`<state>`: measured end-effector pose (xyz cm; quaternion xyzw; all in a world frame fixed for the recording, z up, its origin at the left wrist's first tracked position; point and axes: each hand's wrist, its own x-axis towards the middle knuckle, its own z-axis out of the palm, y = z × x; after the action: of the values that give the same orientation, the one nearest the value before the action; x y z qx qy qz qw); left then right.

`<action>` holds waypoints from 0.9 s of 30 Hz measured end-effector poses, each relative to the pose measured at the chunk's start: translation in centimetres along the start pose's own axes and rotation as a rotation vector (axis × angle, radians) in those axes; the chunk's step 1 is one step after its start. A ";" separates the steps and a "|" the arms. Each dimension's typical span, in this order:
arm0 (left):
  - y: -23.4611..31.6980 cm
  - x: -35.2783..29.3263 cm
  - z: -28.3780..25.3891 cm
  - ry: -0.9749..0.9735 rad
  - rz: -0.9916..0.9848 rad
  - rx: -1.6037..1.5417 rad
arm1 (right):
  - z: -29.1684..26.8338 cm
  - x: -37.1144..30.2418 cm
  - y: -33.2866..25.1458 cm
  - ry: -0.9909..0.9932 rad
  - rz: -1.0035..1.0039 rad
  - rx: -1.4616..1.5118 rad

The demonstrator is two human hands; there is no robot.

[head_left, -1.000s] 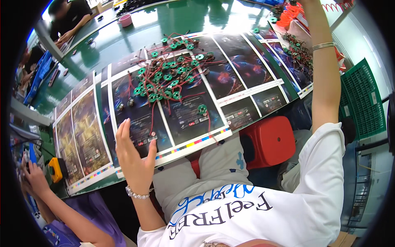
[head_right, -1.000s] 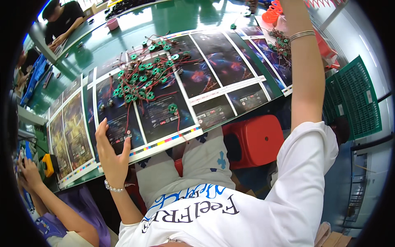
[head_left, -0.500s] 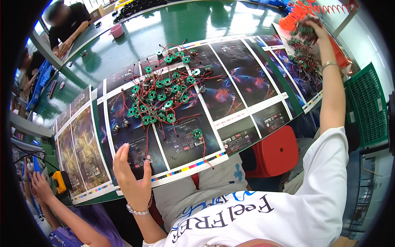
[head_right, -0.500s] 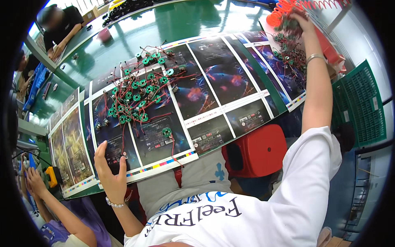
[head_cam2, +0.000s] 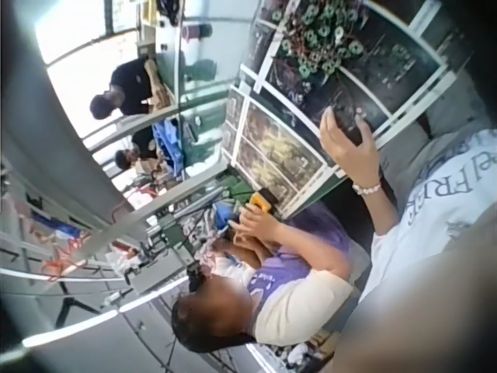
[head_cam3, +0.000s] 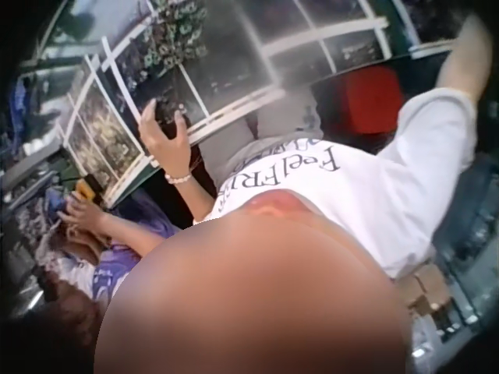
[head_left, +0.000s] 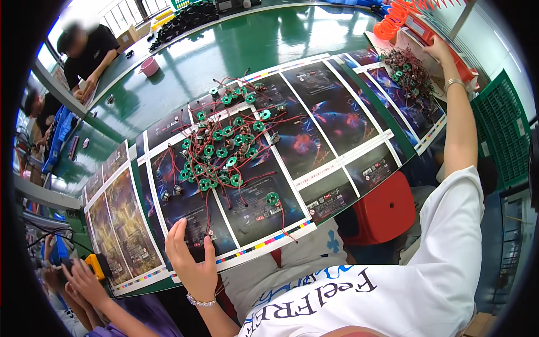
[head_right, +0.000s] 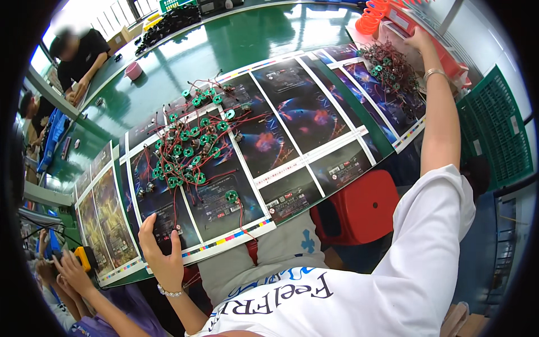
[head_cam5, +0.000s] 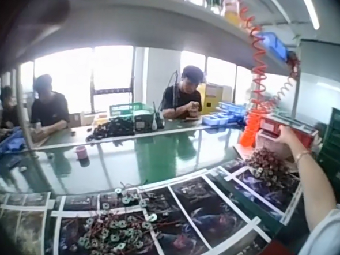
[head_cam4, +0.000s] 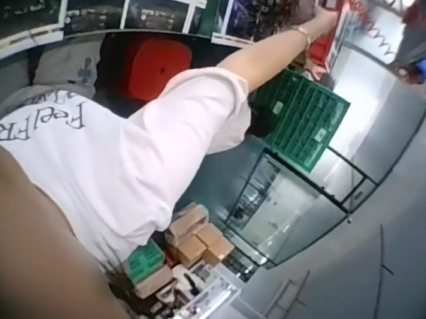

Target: Assembling small electronic components by winding wires and placing them into a grid assembly.

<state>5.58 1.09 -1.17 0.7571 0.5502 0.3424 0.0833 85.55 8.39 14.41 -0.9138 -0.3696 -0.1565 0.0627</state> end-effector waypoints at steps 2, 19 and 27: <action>-0.2 -0.1 -0.4 -0.007 0.011 0.008 | -2.6 -1.6 -3.8 0.000 -0.062 0.171; -0.1 -10.2 -6.0 0.242 0.259 0.120 | -2.9 -45.2 -33.6 0.055 -1.886 0.451; 3.9 -26.5 -11.4 0.252 -0.183 0.496 | -8.6 -46.0 -43.1 0.436 -1.933 0.653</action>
<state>-2.55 -26.78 -1.96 0.6532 0.6890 0.2795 -0.1428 22.34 7.17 7.20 -0.1190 -0.9485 -0.1940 0.2202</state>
